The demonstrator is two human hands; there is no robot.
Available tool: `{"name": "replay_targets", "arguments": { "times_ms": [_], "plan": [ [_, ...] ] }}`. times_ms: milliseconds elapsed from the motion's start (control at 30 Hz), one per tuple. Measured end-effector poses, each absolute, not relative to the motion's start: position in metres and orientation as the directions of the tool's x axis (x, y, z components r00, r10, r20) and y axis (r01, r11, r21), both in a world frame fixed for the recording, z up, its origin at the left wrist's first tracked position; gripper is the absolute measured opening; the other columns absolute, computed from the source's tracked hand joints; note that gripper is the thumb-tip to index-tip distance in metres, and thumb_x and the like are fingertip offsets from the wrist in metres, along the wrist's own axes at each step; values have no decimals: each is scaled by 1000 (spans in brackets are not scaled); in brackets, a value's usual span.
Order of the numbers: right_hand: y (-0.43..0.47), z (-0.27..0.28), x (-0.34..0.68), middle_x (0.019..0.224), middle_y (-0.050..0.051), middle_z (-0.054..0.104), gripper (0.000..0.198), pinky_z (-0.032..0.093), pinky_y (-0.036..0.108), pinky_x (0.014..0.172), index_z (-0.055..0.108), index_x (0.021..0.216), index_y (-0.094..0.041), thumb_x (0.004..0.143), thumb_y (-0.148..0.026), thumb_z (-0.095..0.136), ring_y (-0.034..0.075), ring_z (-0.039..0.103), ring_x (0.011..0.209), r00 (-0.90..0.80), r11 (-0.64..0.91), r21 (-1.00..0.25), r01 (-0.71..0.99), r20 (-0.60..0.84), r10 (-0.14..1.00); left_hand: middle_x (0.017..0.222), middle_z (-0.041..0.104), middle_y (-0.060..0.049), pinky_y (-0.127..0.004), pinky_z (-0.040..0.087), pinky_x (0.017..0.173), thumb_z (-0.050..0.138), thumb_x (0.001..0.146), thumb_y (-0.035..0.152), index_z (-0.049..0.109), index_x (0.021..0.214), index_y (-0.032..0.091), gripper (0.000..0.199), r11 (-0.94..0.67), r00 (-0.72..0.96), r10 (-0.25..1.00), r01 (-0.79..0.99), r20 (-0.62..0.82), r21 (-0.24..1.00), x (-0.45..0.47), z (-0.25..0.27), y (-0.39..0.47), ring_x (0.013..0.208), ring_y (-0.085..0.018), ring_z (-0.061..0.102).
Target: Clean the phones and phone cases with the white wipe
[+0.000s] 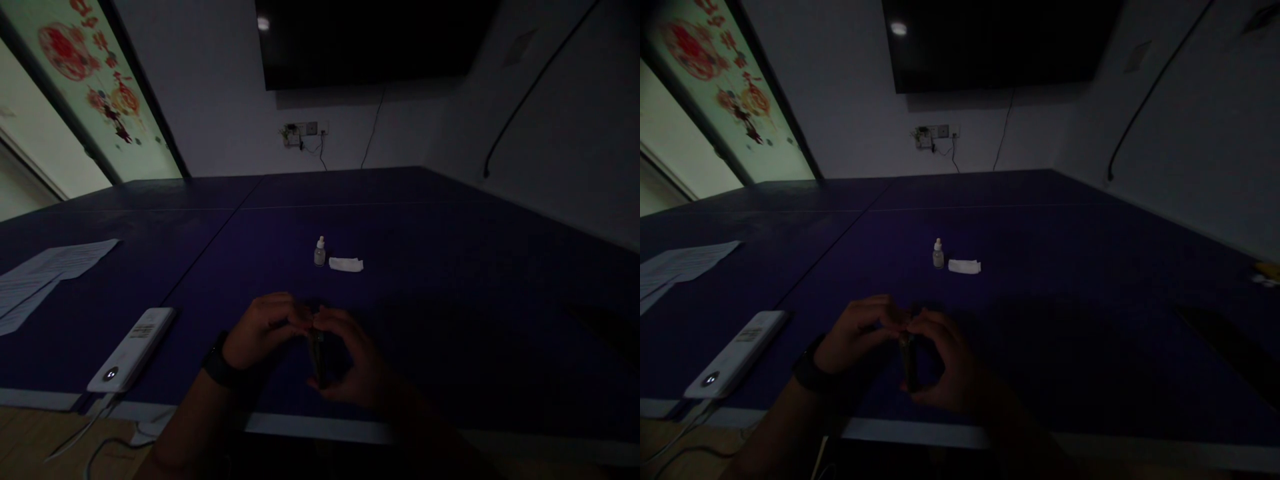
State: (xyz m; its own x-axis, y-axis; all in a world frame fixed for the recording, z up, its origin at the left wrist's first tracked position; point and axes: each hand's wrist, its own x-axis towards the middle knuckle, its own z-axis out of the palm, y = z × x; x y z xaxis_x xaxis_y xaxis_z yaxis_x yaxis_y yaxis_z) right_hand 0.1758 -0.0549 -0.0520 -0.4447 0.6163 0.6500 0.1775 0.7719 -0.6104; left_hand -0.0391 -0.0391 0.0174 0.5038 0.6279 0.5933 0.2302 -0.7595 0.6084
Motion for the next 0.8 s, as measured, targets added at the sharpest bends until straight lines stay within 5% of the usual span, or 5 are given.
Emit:
{"name": "replay_targets", "arguments": {
  "times_ms": [233,500,800],
  "plan": [
    [-52,-50,171,129,9,61,86,53,45,102,48,132,-30,57,-21,91,31,62,122,-416,802,-577,155,698,582,83,73,-6,-28,53,74,55,102,37,65,87,18,26,-792,546,596,274,589,546,-43,13,-43,80,-15,69],
    [-50,-46,171,121,7,60,81,55,40,92,46,126,-30,56,-16,85,28,62,113,-429,802,-580,143,694,579,84,68,-4,-24,50,65,44,105,19,59,103,18,15,-848,593,481,501,645,172,-41,-4,-52,72,-12,61],
    [-45,-43,171,115,5,58,79,53,39,88,44,120,-29,53,-19,82,27,61,106,-466,824,-542,162,694,548,86,65,-6,-28,49,67,41,104,19,64,105,15,24,-771,597,603,607,529,195,-33,-18,-51,76,-16,57]
  ]
}}
